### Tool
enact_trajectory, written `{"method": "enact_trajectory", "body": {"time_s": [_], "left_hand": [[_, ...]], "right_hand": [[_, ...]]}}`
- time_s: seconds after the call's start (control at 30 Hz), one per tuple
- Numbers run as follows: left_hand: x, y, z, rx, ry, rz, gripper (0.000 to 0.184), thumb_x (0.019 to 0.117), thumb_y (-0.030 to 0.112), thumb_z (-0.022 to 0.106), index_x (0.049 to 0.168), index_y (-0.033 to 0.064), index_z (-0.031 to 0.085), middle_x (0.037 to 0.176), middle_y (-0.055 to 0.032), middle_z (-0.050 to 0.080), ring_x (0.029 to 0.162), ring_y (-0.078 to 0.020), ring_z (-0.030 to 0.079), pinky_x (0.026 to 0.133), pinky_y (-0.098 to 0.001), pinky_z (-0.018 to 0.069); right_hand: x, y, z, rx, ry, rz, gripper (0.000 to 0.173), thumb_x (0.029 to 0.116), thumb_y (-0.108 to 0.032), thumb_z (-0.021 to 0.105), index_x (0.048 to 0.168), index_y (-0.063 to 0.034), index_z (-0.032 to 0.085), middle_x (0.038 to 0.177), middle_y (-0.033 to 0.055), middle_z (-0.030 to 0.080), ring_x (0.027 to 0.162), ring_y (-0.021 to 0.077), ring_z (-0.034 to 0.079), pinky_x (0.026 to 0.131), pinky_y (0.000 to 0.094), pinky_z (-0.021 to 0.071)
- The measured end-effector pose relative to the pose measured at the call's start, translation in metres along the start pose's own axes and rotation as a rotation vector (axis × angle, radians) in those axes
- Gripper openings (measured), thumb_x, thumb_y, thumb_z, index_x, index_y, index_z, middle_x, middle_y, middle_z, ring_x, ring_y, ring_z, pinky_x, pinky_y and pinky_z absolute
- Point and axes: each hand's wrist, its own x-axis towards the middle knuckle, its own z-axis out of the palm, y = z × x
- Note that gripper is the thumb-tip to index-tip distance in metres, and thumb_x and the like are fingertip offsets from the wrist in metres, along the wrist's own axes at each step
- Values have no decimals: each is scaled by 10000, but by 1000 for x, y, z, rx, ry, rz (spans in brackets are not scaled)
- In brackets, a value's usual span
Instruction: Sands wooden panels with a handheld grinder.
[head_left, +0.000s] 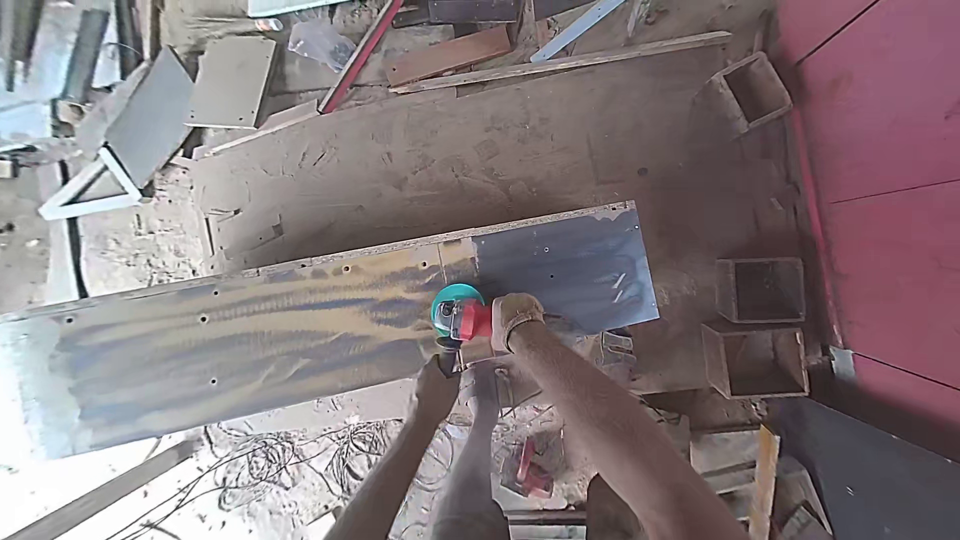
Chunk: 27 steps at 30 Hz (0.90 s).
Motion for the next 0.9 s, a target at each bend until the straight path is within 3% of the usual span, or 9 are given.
{"method": "enact_trajectory", "body": {"time_s": [0.2, 0.43, 0.53, 0.6, 0.67, 0.73, 0.83, 0.9], "left_hand": [[-9, 148, 60, -24, -162, 148, 424, 918, 330, 704, 1268, 99, 648, 1123, -168, 719, 1047, -354, 704, 887, -623, 561], [-25, 289, 115, 167, -355, 355, 458, 888, 249, 685, 1326, 133, 620, 1247, -146, 701, 1142, -343, 689, 903, -627, 560], [-32, 330, 109, 309, -331, 430, 439, 867, 256, 701, 1270, 95, 633, 1235, -166, 696, 1136, -356, 688, 862, -627, 566], [-46, 344, 83, 410, -285, 452, 408, 881, 272, 704, 1230, 68, 651, 1236, -185, 690, 1139, -377, 681, 839, -630, 565], [-58, 343, 48, 510, -232, 438, 423, 888, 268, 710, 1244, 47, 655, 1258, -201, 679, 1159, -397, 668, 851, -633, 560], [-59, 324, 15, 578, -158, 389, 394, 904, 237, 696, 1242, 39, 657, 1237, -215, 685, 1143, -421, 668, 843, -640, 557], [-48, 270, -27, 679, -61, 292, 335, 897, 215, 685, 1185, 44, 673, 1184, -210, 702, 1096, -414, 688, 815, -625, 565], [-39, 224, -49, 732, -44, 203, 375, 874, 233, 716, 1198, 51, 664, 1181, -210, 700, 1091, -410, 690, 823, -614, 567]], "right_hand": [[-39, 125, -48, -13, 30, 247, 523, 786, -271, 821, 1191, 23, 671, 1255, 256, 669, 1174, 439, 655, 885, 652, 549], [-67, 269, -50, 17, 38, 554, 603, 820, -354, 807, 1241, 45, 641, 1289, 278, 656, 1224, 438, 643, 964, 637, 531], [-57, 319, -38, 103, 66, 636, 652, 714, -337, 888, 1208, 23, 663, 1253, 247, 683, 1205, 410, 661, 971, 619, 536], [-44, 340, -26, 202, 65, 587, 715, 663, -285, 944, 1244, 14, 655, 1259, 238, 683, 1223, 396, 650, 1010, 605, 518], [-28, 335, -9, 334, 53, 453, 772, 672, -257, 964, 1304, 26, 622, 1290, 252, 657, 1248, 403, 620, 1055, 601, 482], [-4, 306, 10, 437, 99, 319, 755, 641, -269, 960, 1272, 2, 646, 1231, 240, 682, 1187, 399, 647, 1009, 620, 507], [27, 231, 30, 505, 118, 194, 732, 562, -281, 955, 1191, -28, 680, 1154, 195, 711, 1109, 368, 679, 950, 617, 543], [34, 176, 38, 508, 70, 138, 695, 561, -288, 948, 1161, -44, 695, 1126, 174, 723, 1076, 351, 692, 918, 609, 554]]}}
